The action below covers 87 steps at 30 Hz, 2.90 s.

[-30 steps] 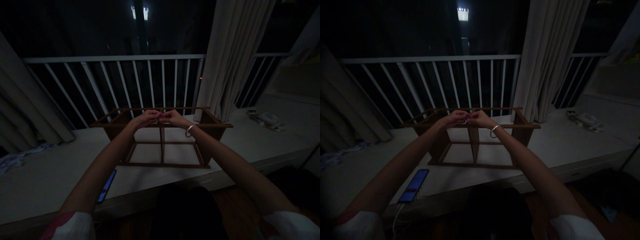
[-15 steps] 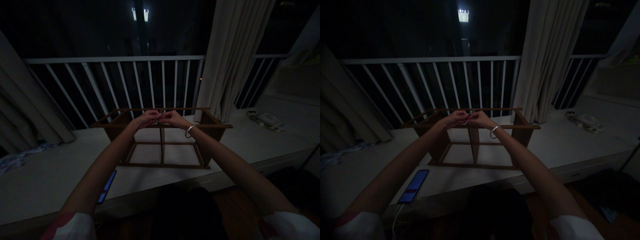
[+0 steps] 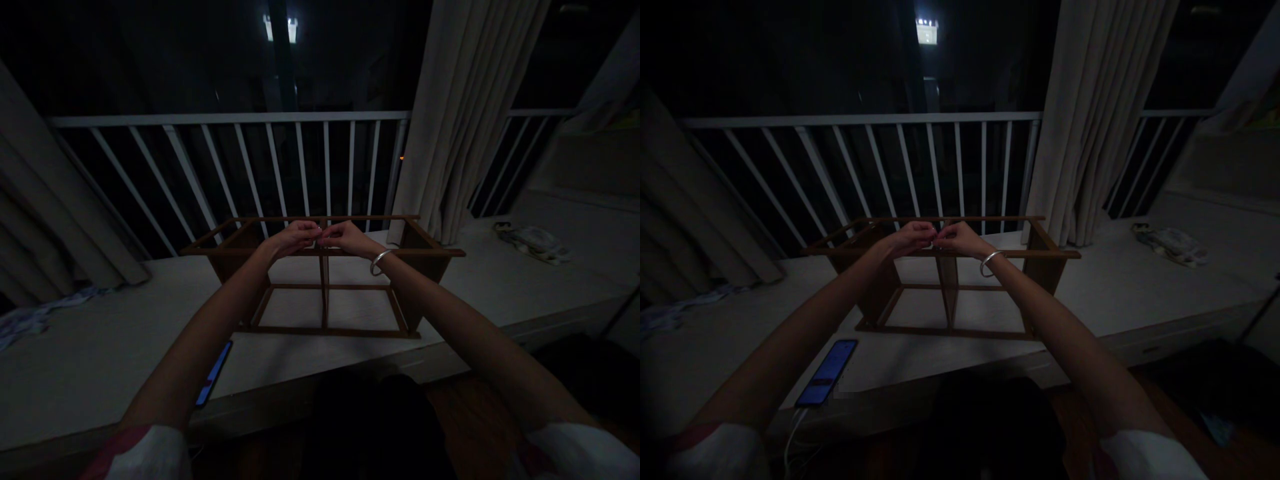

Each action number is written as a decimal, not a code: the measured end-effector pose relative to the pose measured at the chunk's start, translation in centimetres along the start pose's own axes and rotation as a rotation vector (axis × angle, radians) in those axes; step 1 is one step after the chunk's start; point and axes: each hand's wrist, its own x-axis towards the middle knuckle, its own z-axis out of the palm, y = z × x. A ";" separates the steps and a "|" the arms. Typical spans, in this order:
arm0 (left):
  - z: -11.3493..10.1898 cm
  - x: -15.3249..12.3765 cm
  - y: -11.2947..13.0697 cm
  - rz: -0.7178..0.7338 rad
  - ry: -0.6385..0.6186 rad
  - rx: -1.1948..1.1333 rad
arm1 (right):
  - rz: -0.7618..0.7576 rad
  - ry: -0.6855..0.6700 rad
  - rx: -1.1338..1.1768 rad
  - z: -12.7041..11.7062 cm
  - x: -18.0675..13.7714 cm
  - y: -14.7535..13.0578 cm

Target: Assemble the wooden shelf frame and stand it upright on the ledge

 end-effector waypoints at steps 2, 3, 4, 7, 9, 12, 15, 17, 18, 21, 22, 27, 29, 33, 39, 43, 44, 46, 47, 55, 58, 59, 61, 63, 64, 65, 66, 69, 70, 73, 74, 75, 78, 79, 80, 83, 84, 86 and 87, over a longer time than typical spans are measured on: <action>0.0 0.0 0.0 -0.004 0.002 0.002 | -0.005 0.000 0.008 0.0 0.0 0.0; 0.0 0.0 0.0 -0.006 0.002 0.005 | -0.011 -0.002 0.014 0.0 0.0 0.1; 0.1 0.0 0.0 -0.005 0.002 0.008 | -0.018 -0.006 0.021 0.0 0.0 0.1; 0.2 0.0 0.0 0.004 0.009 -0.002 | -0.037 -0.017 0.026 -0.1 0.0 0.0; 0.2 0.0 0.0 0.017 0.006 -0.021 | -0.047 -0.023 0.017 -0.1 0.0 0.0; 0.2 -0.1 0.0 0.034 -0.002 -0.040 | -0.056 -0.032 0.006 -0.2 0.0 0.0; 0.1 0.0 -0.1 0.035 0.011 -0.047 | -0.050 -0.030 -0.004 -0.2 0.0 0.2; 0.1 0.1 -0.1 0.033 0.028 -0.055 | -0.055 -0.024 -0.008 -0.2 0.1 0.3; 0.1 0.1 0.0 0.029 0.034 -0.066 | -0.062 -0.024 -0.010 -0.2 0.1 0.3; 0.1 0.2 0.1 -0.006 0.021 -0.123 | -0.075 -0.030 -0.027 -0.2 0.1 0.3; 0.0 0.3 0.1 -0.018 0.012 -0.136 | -0.075 -0.031 -0.033 -0.2 0.1 0.3; -0.4 0.3 -0.3 0.007 -0.005 -0.075 | -0.083 -0.058 0.008 -0.2 0.0 0.4; -0.6 0.3 -0.4 -0.003 -0.017 -0.046 | -0.069 -0.063 0.013 -0.2 0.1 0.5; -0.6 0.2 -0.4 -0.019 -0.015 -0.011 | -0.035 -0.062 0.012 -0.2 0.1 0.4; -0.3 0.1 -0.3 -0.015 -0.001 0.027 | -0.020 -0.052 -0.002 0.0 -0.2 -0.3; -0.2 0.1 -0.4 0.008 0.016 0.017 | 0.020 -0.027 0.001 0.1 -0.3 -0.5; -0.3 0.1 -0.4 0.016 0.024 0.012 | 0.030 -0.021 0.001 0.1 -0.2 -0.5; -0.3 0.1 -0.5 0.027 0.032 0.008 | 0.031 -0.015 0.007 0.2 -0.2 -0.4; -0.3 0.2 -0.5 0.027 0.031 0.009 | 0.025 -0.014 0.012 0.2 -0.1 -0.3; -0.2 0.1 -0.5 0.041 0.061 0.015 | -0.002 -0.013 0.016 0.1 0.0 -0.1; 0.1 0.1 -0.3 0.058 0.062 0.009 | -0.012 -0.012 0.018 0.1 0.1 0.1; 0.1 0.0 -0.3 0.057 0.064 0.011 | -0.013 -0.013 0.019 0.1 0.1 0.1; 0.3 0.0 -0.2 0.046 0.070 0.021 | -0.011 -0.017 0.024 0.1 0.1 0.2; 0.3 -0.1 -0.1 0.027 0.074 0.035 | -0.007 -0.020 0.030 0.0 0.2 0.2; 0.4 -0.1 0.0 0.019 0.075 0.039 | -0.007 -0.022 0.034 0.0 0.2 0.2; 0.4 -0.1 0.0 0.012 0.074 0.038 | -0.009 -0.023 0.036 0.0 0.1 0.2; 0.4 -0.1 0.1 0.008 0.067 0.031 | -0.012 -0.024 0.038 0.0 0.1 0.2; 0.3 -0.1 0.1 0.016 0.041 -0.014 | -0.025 -0.025 0.042 0.0 0.1 0.2; 0.3 -0.1 0.1 0.022 0.034 -0.027 | -0.030 -0.027 0.042 0.0 0.1 0.1; 0.2 -0.1 0.0 0.027 0.025 -0.036 | -0.044 -0.037 0.037 0.0 0.0 0.1; 0.1 -0.1 0.0 0.022 0.022 -0.031 | -0.047 -0.041 0.034 -0.1 0.0 0.2; 0.1 0.0 -0.1 0.018 0.022 -0.025 | -0.049 -0.045 0.031 -0.1 0.1 0.2; -0.1 0.1 -0.2 0.005 0.023 -0.002 | -0.049 -0.048 0.027 -0.1 0.1 0.4; -0.2 0.1 -0.3 0.003 0.022 0.006 | -0.043 -0.049 0.026 -0.1 0.1 0.4; -0.2 0.1 -0.4 0.004 0.021 0.013 | -0.035 -0.050 0.022 -0.1 0.1 0.4; -0.3 0.2 -0.5 0.012 0.023 0.022 | -0.013 -0.053 0.000 0.0 -0.1 0.2; -0.3 0.2 -0.5 0.017 0.026 0.024 | -0.008 -0.052 -0.007 0.0 -0.2 0.1; -0.3 0.1 -0.6 0.024 0.033 0.030 | -0.002 -0.047 -0.009 0.0 -0.3 -0.1; -0.2 0.1 -0.5 0.027 0.035 0.034 | 0.001 -0.049 -0.004 0.0 -0.3 -0.1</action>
